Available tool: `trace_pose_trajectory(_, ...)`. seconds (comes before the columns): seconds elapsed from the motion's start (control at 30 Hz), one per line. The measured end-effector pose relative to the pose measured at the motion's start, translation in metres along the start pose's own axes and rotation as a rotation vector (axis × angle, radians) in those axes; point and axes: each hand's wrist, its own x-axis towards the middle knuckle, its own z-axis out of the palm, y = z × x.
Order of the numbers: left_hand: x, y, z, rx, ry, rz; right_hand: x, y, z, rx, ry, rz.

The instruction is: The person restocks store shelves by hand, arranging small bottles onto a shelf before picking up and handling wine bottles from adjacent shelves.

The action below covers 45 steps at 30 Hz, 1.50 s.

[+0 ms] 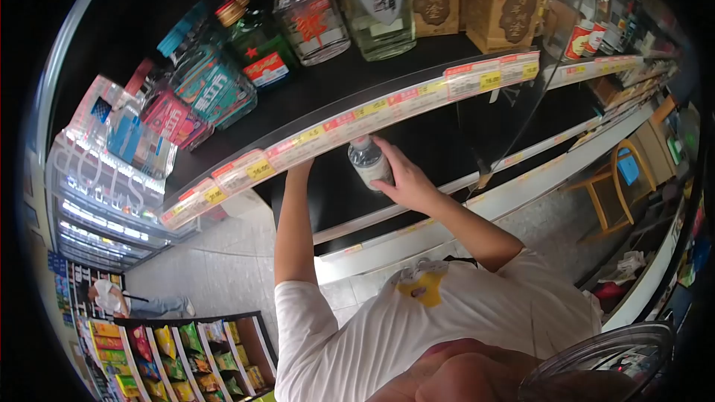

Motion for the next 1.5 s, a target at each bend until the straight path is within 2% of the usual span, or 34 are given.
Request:
trace_pose_trajectory(0.27,0.014,0.027,0.0,-0.013,-0.04,0.025,-0.002,-0.001,-0.008,-0.088,0.006,0.027)
trace_pose_trajectory(0.43,-0.015,0.087,-0.055,-0.135,-0.071,-0.06,0.008,0.01,-0.027,-0.103,0.045,0.102)
trace_pose_trajectory(0.63,-0.065,0.165,-0.107,-0.214,0.029,-0.228,0.041,0.078,-0.048,-0.212,0.135,0.21)
trace_pose_trajectory(0.67,-0.076,0.171,-0.113,-0.213,0.021,-0.214,0.048,0.119,-0.047,-0.254,0.115,0.224)
trace_pose_trajectory(0.77,-0.1,0.191,-0.124,-0.184,0.024,-0.217,0.072,0.181,-0.051,-0.455,0.216,0.12)
trace_pose_trajectory(0.83,-0.109,0.194,-0.125,-0.211,-0.02,-0.199,0.085,0.184,-0.058,-0.497,0.244,0.087)
trace_pose_trajectory(1.0,-0.114,0.208,-0.127,-0.333,-0.119,-0.209,0.095,0.195,-0.048,-0.368,0.284,-0.13)
trace_pose_trajectory(1.1,-0.112,0.22,-0.121,-0.337,-0.117,-0.167,0.103,0.202,-0.036,-0.517,0.253,-0.071)
trace_pose_trajectory(1.13,-0.11,0.226,-0.119,-0.357,-0.11,-0.158,0.105,0.205,-0.033,-0.487,0.27,-0.131)
trace_pose_trajectory(1.27,-0.106,0.242,-0.1,-0.359,-0.103,-0.08,0.112,0.197,-0.027,-0.512,0.204,-0.112)
trace_pose_trajectory(1.37,-0.099,0.251,-0.094,-0.372,-0.166,-0.091,0.115,0.181,-0.025,-0.438,0.192,-0.144)
trace_pose_trajectory(1.4,-0.097,0.251,-0.09,-0.368,-0.155,-0.063,0.115,0.16,-0.034,-0.421,0.039,0.004)
trace_pose_trajectory(1.5,-0.092,0.244,-0.094,-0.461,-0.228,-0.049,0.103,0.15,-0.037,-0.326,0.024,-0.015)
